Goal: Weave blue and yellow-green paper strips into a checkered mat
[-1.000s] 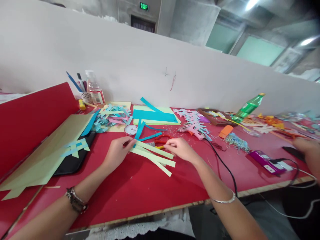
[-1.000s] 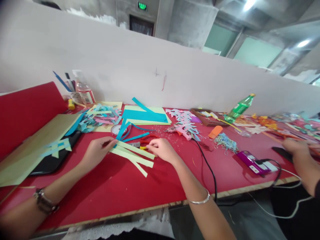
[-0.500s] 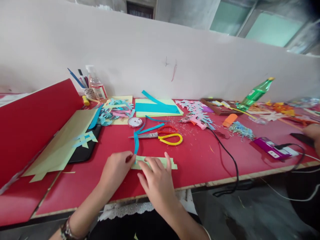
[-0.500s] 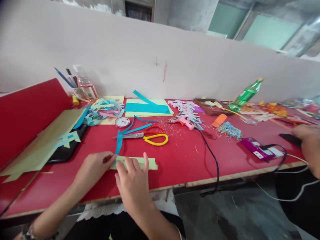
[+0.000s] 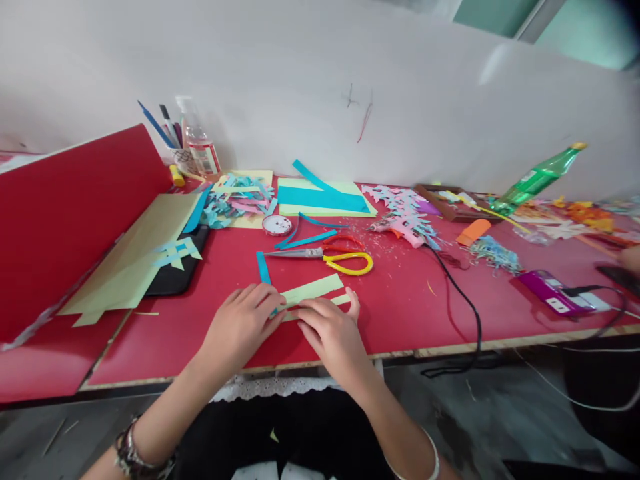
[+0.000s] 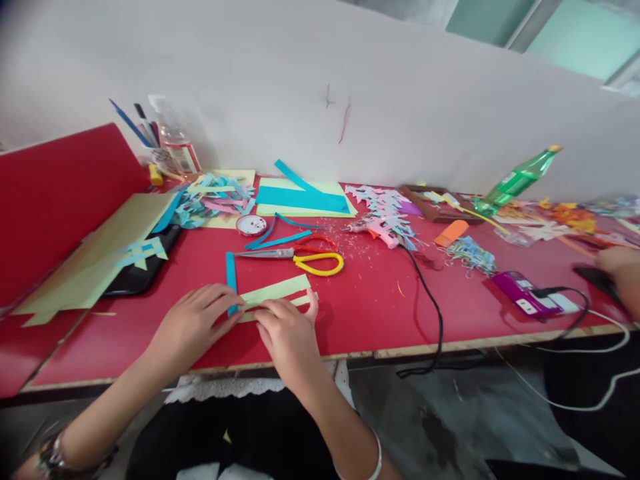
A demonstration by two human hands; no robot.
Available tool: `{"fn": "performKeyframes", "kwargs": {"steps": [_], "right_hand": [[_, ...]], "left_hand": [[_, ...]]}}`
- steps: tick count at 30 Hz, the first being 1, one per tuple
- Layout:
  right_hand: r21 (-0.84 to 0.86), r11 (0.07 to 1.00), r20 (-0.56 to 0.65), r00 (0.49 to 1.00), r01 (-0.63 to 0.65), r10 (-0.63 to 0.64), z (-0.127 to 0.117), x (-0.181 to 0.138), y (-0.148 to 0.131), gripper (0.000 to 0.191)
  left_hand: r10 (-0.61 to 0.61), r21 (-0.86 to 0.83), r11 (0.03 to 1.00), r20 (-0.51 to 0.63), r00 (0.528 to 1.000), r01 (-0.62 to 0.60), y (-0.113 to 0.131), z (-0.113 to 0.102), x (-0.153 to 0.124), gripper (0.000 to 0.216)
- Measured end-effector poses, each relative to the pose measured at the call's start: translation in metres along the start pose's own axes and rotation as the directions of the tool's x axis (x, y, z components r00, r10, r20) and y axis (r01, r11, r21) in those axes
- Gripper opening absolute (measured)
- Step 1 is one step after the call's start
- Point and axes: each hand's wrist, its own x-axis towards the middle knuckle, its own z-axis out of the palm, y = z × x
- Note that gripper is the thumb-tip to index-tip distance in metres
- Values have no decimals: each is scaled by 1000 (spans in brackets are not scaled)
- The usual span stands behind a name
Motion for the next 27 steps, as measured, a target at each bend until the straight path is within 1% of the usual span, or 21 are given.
{"fn": "performKeyframes", "kwargs": {"steps": [1, 4, 7, 10, 14, 18, 23, 27], "right_hand": [[-8, 1000, 6, 1000, 3, -3, 0, 0, 0, 19], [-38, 999, 26, 1000, -10, 11, -1, 2, 1, 19], [-50, 996, 35, 997, -70, 72, -3, 5, 4, 15], [-10, 993, 40, 992, -116, 116, -5, 6, 6, 13], [-5, 985, -7, 985, -173, 173, -6, 7, 10, 15], [-7, 974, -45, 973, -227, 226, -8, 7, 16, 12], [19, 964, -38, 963, -266, 266, -13, 6, 28, 11], [11, 953, -56, 951, -303, 303, -17, 2, 39, 14]], "left_hand": [[13, -54, 998, 27, 1000, -11, -1, 1, -1, 20], [-21, -171, 985, 99, 995, 37, -4, 6, -4, 17], [-61, -237, 968, 116, 991, 88, -5, 8, -5, 15], [-98, -279, 952, 116, 988, 127, -4, 7, -4, 15], [-95, -301, 946, 98, 991, 120, -3, 5, -4, 15], [-85, -318, 942, 93, 992, 110, -4, 5, -6, 18], [-90, -303, 945, 116, 989, 121, -6, 7, -6, 17], [-97, -282, 952, 99, 990, 122, -6, 8, -6, 13]]}}
